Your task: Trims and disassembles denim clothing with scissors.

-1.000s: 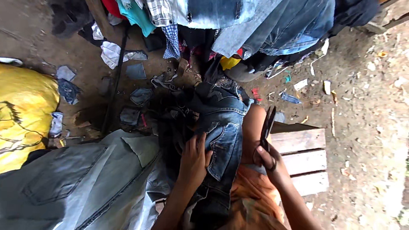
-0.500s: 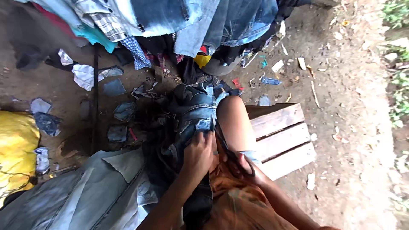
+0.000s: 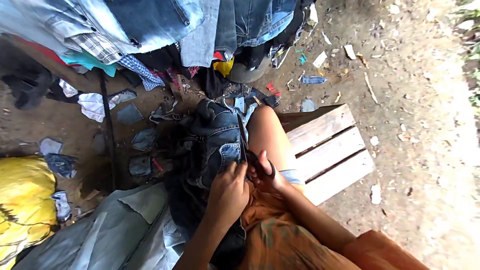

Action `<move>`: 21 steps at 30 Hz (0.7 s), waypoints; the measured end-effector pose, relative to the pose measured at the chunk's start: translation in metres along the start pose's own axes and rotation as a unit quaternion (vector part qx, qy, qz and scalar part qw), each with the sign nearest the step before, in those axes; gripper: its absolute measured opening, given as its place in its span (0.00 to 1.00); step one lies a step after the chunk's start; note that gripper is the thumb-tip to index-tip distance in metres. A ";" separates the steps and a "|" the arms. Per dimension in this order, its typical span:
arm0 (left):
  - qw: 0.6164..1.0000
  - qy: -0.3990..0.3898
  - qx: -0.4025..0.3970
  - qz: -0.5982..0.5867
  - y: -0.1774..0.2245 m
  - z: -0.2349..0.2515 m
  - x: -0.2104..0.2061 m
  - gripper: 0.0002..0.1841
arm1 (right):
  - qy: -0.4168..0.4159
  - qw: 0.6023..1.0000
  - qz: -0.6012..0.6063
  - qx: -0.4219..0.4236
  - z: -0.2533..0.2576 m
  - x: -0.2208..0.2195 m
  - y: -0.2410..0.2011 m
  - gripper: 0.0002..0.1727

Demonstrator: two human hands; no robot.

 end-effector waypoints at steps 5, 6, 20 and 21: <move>1.000 -0.002 -0.005 -0.001 0.002 0.001 -0.001 0.21 | 0.028 1.000 0.002 0.011 0.001 0.002 -0.003 0.44; 1.000 -0.005 -0.004 -0.003 0.002 0.000 -0.001 0.21 | 0.036 0.999 -0.001 0.015 0.000 0.003 -0.003 0.42; 0.998 0.051 0.046 -0.012 -0.028 -0.011 -0.005 0.23 | 0.045 0.998 -0.050 -0.002 -0.014 0.018 -0.002 0.39; 0.996 0.065 0.061 -0.003 -0.034 -0.016 -0.008 0.28 | 0.028 0.997 -0.074 -0.024 -0.023 0.020 -0.003 0.45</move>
Point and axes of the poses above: each hand's wrist, its own z-axis towards the middle knuckle, its own x-axis out of the back of the hand, y = z × x, the point moved 7 cm from there along z, towards the middle knuckle, and after that the axes turned 10 degrees about z, right-handed, at the moved point
